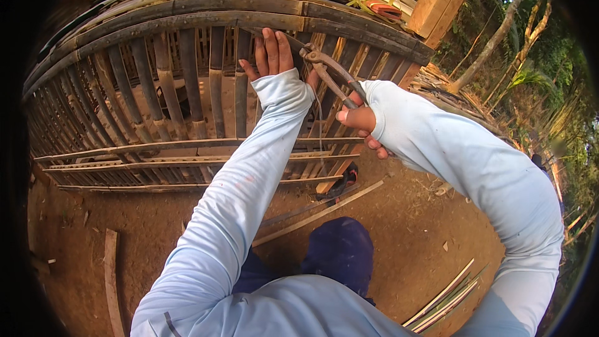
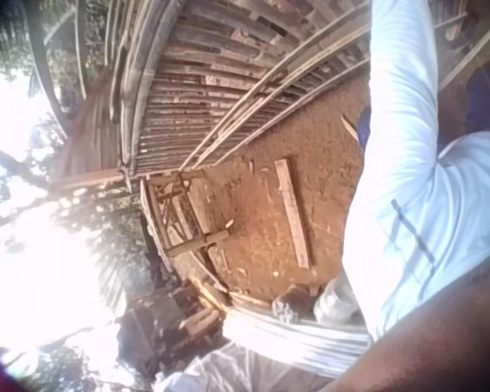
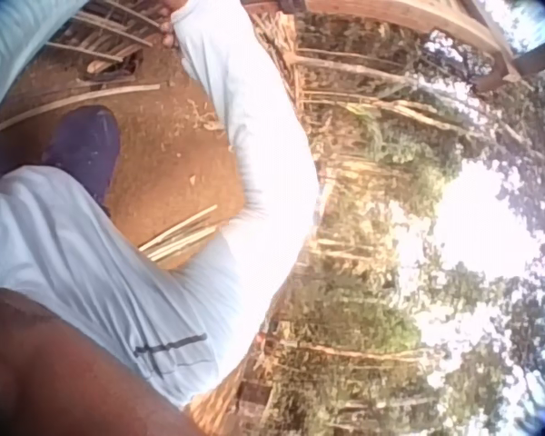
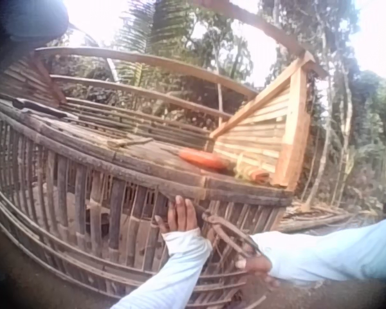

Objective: The person weaves thin bamboo strips into a curved bamboo structure using a knife and pliers. They cut, position, and secure the strips into the frame, occasionally adjusting the camera or their position.

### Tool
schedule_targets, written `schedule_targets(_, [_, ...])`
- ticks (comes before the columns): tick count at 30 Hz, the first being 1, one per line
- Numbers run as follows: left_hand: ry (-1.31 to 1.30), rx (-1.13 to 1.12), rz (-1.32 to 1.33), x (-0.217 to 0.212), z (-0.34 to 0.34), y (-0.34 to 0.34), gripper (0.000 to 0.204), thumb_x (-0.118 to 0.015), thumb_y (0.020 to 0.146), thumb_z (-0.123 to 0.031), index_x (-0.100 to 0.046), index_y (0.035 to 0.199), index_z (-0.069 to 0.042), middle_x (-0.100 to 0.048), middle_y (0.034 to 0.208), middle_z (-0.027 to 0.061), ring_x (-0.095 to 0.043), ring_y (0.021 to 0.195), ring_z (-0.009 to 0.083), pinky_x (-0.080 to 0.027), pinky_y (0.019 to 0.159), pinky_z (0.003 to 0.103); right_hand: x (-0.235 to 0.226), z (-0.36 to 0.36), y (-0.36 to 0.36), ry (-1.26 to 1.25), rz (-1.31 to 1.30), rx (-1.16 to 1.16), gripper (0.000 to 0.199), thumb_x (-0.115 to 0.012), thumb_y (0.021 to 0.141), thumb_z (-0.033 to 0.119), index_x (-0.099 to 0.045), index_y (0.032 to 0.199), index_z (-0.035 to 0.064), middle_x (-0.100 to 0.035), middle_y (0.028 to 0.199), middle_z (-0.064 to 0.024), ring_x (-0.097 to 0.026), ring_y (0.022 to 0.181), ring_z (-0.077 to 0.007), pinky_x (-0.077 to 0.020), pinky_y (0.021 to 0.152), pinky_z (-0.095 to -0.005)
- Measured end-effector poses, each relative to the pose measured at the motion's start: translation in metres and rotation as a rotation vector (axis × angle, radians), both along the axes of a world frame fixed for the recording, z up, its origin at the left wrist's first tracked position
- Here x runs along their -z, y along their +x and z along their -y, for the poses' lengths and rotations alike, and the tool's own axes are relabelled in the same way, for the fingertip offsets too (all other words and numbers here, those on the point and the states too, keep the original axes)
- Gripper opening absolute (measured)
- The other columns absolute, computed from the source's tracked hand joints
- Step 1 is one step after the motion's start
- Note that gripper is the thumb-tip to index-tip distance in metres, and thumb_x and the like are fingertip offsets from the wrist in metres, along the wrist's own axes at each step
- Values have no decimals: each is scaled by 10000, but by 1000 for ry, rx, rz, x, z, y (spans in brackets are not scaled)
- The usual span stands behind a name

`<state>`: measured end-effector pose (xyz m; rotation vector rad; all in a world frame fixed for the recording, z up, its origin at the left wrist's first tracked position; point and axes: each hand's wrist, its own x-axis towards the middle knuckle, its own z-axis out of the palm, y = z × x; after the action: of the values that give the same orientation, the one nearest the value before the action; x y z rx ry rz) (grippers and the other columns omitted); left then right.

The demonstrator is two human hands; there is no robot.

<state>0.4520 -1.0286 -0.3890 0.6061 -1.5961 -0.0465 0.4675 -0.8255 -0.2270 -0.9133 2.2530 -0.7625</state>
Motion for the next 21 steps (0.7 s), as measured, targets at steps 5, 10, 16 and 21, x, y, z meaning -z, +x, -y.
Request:
schedule_targets(5, [-10, 28, -14, -2, -3, 3, 1076, -762, 718, -467, -186, 1515, -29, -100, 1605, 151, -165, 1443, 404, 38, 1097, 678, 7, -4, -12, -32, 33, -57, 336, -714, 805, 114, -462, 1019, 52, -455, 605, -5, -466, 441, -92, -389, 365, -283])
schedule_targets(10, [1, 40, -21, 1, -2, 0, 1093, -755, 721, -489, -166, 1520, -31, -89, 1606, 156, -156, 1447, 405, 48, 1100, 671, -10, 5, -1, 68, -317, 98, 485, -721, 734, -3, -419, 1111, 40, -516, 732, -91, -551, 509, -176, -453, 432, -338])
schedule_targets(16, [-7, 4, -39, 0, -1, -2, 1142, -751, 712, -548, -130, 1527, -44, -114, 1598, 170, -169, 1452, 370, 46, 1102, 666, -4, -17, 6, 6, -1316, -262, 228, -636, 871, 189, -541, 991, 19, -594, 789, -163, -606, 636, -354, -498, 665, -434])
schedule_targets(21, [-17, 15, -49, 1, -1, -3, 1139, -755, 711, -543, -140, 1522, -31, -127, 1595, 177, -174, 1452, 365, 47, 1102, 666, -13, 9, 4, 333, -1527, 95, 416, -462, 990, 377, -608, 817, 28, -607, 710, -183, -609, 674, -393, -489, 674, -454])
